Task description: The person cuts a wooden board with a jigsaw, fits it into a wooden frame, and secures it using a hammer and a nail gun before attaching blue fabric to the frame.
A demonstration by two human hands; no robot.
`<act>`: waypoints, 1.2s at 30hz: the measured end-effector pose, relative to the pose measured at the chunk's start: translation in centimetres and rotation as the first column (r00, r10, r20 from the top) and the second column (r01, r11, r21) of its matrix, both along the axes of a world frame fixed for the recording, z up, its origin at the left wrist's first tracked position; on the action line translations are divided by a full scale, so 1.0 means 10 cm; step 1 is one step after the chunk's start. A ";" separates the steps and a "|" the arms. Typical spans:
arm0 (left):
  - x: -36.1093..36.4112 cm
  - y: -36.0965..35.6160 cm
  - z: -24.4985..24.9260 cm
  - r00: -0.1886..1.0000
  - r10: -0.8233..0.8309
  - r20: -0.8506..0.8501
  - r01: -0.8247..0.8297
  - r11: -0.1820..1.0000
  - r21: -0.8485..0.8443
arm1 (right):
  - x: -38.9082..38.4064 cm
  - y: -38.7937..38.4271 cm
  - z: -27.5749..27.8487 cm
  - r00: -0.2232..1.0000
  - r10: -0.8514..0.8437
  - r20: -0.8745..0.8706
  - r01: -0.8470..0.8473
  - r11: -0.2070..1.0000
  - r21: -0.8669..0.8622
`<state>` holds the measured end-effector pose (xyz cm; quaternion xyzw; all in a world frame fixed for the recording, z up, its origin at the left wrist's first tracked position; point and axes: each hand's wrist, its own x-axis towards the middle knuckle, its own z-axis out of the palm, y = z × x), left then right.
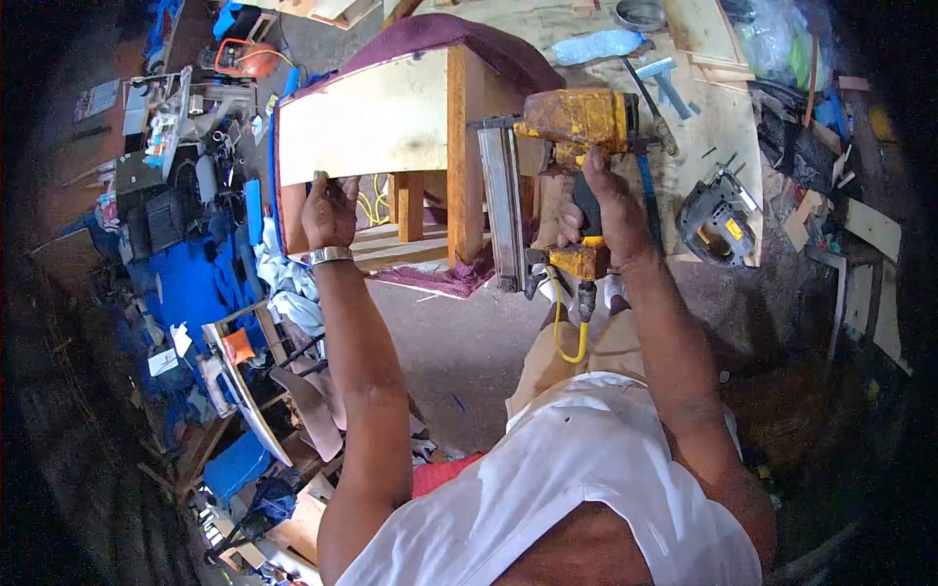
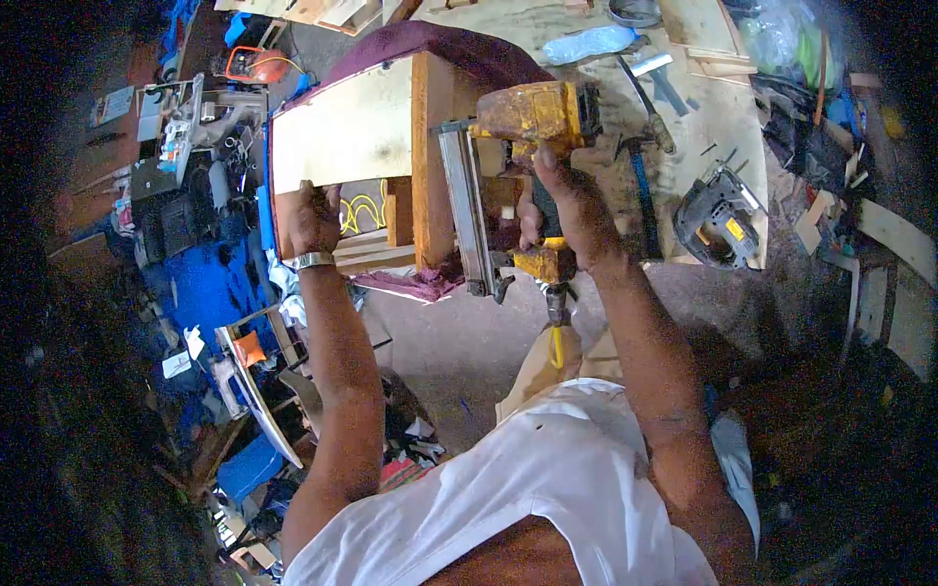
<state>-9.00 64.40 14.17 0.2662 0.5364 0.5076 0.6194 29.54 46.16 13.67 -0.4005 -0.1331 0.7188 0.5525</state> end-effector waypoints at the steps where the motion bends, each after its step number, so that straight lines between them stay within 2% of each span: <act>1: 0.01 0.00 0.00 1.000 -0.002 -0.002 0.002 1.000 0.010 | 0.01 0.01 -0.03 1.000 0.007 -0.007 -0.007 1.000 0.019; 3: 0.05 -0.01 0.00 0.999 0.050 -0.004 -0.050 0.999 0.015 | 0.03 0.02 -0.10 1.000 0.026 -0.018 -0.025 0.998 0.053; 7: 0.14 -0.04 0.05 0.994 0.095 -0.044 -0.095 0.995 0.012 | 0.04 0.08 -0.08 0.999 -0.003 -0.035 0.004 1.000 0.015; 10: 0.04 -0.01 0.02 1.000 0.012 -0.014 -0.012 1.000 -0.001 | 0.03 0.11 -0.07 1.000 -0.007 -0.021 0.008 1.000 0.025; 18: 0.03 0.00 -0.01 1.000 0.027 0.004 -0.027 1.000 -0.015 | 0.01 0.13 -0.03 0.995 -0.014 -0.095 0.013 1.000 -0.014; 23: 0.09 -0.02 0.03 0.999 0.029 -0.018 -0.029 1.000 0.003 | 0.06 0.13 -0.11 0.998 0.012 -0.064 -0.011 1.000 0.022; 26: 0.09 -0.02 0.04 0.999 -0.001 0.044 0.001 1.000 -0.003 | 0.06 0.14 -0.16 0.999 -0.002 -0.054 0.004 0.999 0.036; 27: 0.04 -0.01 0.00 1.000 0.026 0.009 -0.026 1.000 0.001 | 0.06 0.16 -0.15 0.999 -0.010 -0.051 0.012 0.999 0.039; 30: -0.04 0.05 -0.09 0.997 -0.036 -0.069 0.039 0.999 0.034 | 0.09 0.22 -0.07 0.996 -0.027 -0.081 0.026 0.999 -0.020; 33: 0.00 0.02 -0.01 1.000 0.009 0.007 -0.008 0.999 -0.047 | 0.09 0.25 -0.09 0.998 -0.042 -0.052 0.043 0.999 0.011; 36: 0.11 -0.02 0.05 0.999 0.053 0.012 -0.053 0.999 -0.008 | 0.10 0.27 -0.14 0.996 -0.004 -0.088 0.003 1.000 -0.005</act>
